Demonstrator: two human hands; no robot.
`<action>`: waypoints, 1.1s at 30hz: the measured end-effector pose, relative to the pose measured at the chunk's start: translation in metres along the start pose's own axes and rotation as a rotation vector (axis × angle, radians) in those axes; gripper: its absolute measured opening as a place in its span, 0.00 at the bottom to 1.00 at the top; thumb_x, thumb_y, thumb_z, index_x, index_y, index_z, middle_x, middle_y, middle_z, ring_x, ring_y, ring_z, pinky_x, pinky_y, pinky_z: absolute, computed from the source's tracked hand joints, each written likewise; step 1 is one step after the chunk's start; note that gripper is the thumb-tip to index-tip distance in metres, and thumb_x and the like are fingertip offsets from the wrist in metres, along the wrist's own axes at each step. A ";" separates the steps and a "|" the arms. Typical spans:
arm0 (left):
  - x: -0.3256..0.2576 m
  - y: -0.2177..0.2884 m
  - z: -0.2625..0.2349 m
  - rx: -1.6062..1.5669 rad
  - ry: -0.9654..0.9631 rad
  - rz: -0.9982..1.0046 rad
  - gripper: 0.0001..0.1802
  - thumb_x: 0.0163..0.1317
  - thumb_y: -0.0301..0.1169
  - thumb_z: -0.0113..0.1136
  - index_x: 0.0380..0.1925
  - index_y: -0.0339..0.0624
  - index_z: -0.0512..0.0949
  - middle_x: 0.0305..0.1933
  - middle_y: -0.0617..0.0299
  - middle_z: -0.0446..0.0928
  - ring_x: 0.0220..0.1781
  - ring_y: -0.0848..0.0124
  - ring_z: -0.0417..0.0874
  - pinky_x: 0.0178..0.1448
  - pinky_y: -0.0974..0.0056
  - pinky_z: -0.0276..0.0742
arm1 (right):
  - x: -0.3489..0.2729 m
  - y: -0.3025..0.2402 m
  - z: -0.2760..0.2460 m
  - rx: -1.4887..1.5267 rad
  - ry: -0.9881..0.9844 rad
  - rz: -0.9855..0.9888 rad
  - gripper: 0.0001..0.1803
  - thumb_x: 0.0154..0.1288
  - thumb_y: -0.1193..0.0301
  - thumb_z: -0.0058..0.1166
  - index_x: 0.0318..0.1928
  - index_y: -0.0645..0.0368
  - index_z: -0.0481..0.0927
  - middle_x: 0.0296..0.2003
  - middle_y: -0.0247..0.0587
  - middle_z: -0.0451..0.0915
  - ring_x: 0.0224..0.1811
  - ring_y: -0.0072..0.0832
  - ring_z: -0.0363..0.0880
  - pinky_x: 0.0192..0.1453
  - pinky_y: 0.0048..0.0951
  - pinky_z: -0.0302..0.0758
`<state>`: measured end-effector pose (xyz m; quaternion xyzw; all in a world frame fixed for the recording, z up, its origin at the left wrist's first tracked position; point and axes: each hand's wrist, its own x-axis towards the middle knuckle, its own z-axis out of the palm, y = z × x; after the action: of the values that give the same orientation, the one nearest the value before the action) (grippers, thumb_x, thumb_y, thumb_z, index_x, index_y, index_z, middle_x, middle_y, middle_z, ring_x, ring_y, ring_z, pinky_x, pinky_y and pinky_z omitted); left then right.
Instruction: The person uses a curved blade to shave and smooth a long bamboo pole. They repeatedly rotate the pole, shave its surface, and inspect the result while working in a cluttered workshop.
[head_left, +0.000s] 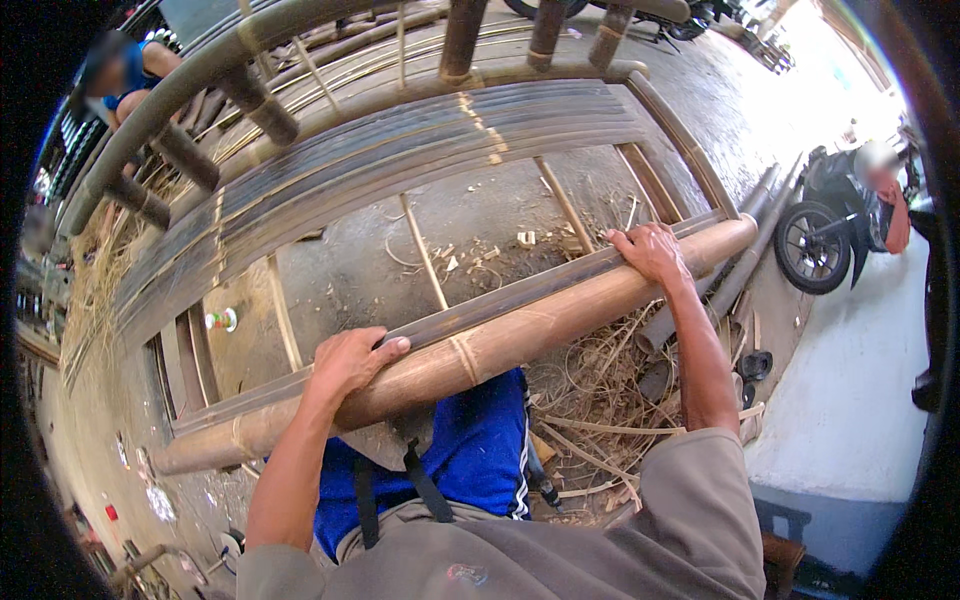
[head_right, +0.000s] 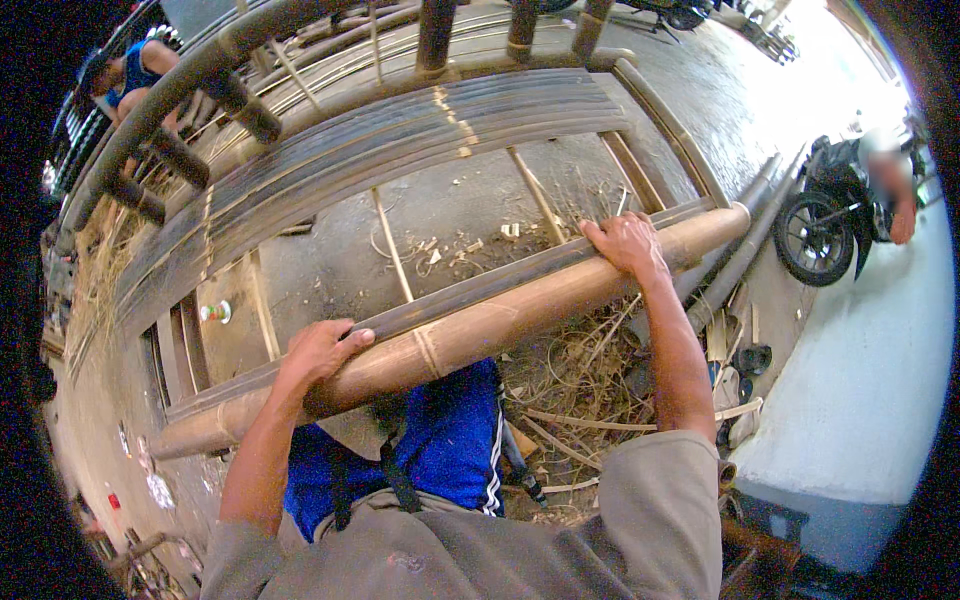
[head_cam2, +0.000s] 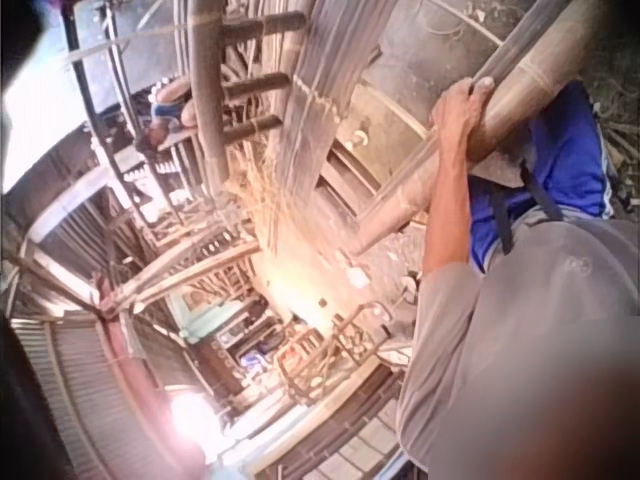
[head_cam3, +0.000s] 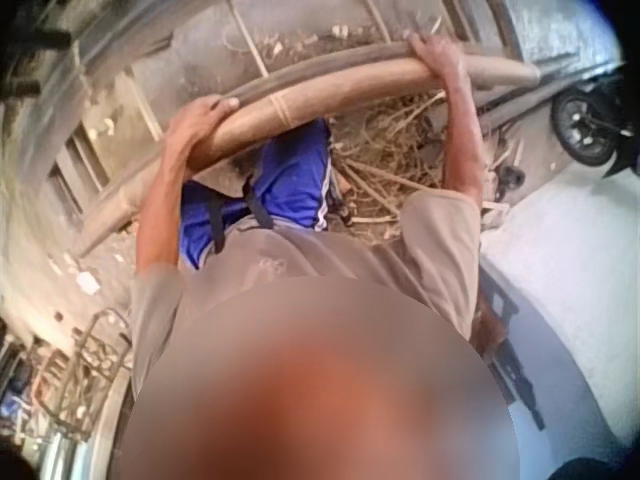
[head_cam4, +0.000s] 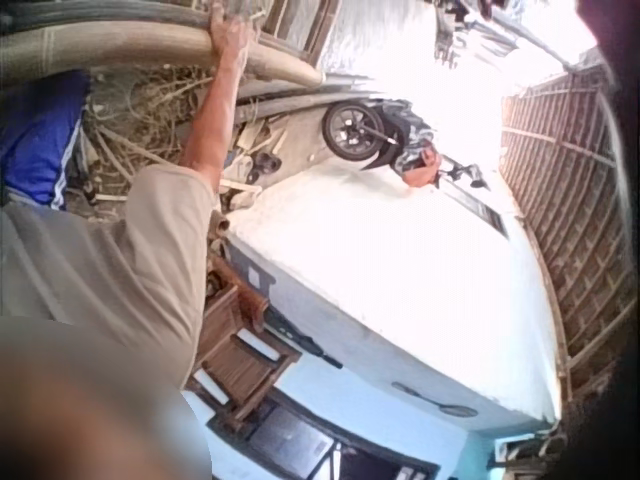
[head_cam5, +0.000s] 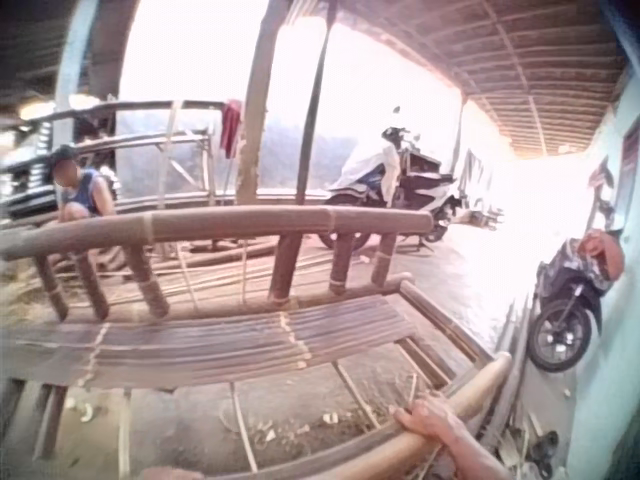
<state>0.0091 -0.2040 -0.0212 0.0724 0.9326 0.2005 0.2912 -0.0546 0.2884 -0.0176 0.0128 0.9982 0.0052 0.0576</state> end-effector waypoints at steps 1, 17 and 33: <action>0.000 0.000 0.001 0.015 -0.001 -0.010 0.38 0.64 0.70 0.44 0.39 0.46 0.83 0.42 0.46 0.84 0.50 0.45 0.83 0.53 0.44 0.74 | 0.002 -0.003 0.002 -0.071 -0.002 0.055 0.35 0.71 0.41 0.40 0.38 0.61 0.87 0.41 0.58 0.85 0.53 0.47 0.81 0.65 0.47 0.68; -0.010 -0.010 0.018 0.128 0.178 0.171 0.29 0.73 0.55 0.41 0.62 0.50 0.73 0.61 0.52 0.75 0.63 0.50 0.75 0.62 0.42 0.70 | -0.053 -0.165 0.004 0.167 0.135 -0.324 0.28 0.70 0.44 0.47 0.34 0.58 0.83 0.39 0.50 0.85 0.49 0.45 0.81 0.59 0.47 0.70; -0.056 0.017 0.064 0.214 0.615 0.321 0.60 0.39 0.57 0.78 0.68 0.31 0.65 0.73 0.46 0.63 0.76 0.49 0.62 0.79 0.45 0.55 | -0.040 -0.160 0.005 0.187 -0.082 -0.337 0.28 0.71 0.45 0.49 0.38 0.59 0.83 0.39 0.52 0.84 0.49 0.50 0.79 0.59 0.49 0.69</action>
<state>0.0921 -0.1816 -0.0335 0.1843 0.9691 0.1571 -0.0474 -0.0183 0.1274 -0.0199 -0.1490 0.9792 -0.0979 0.0970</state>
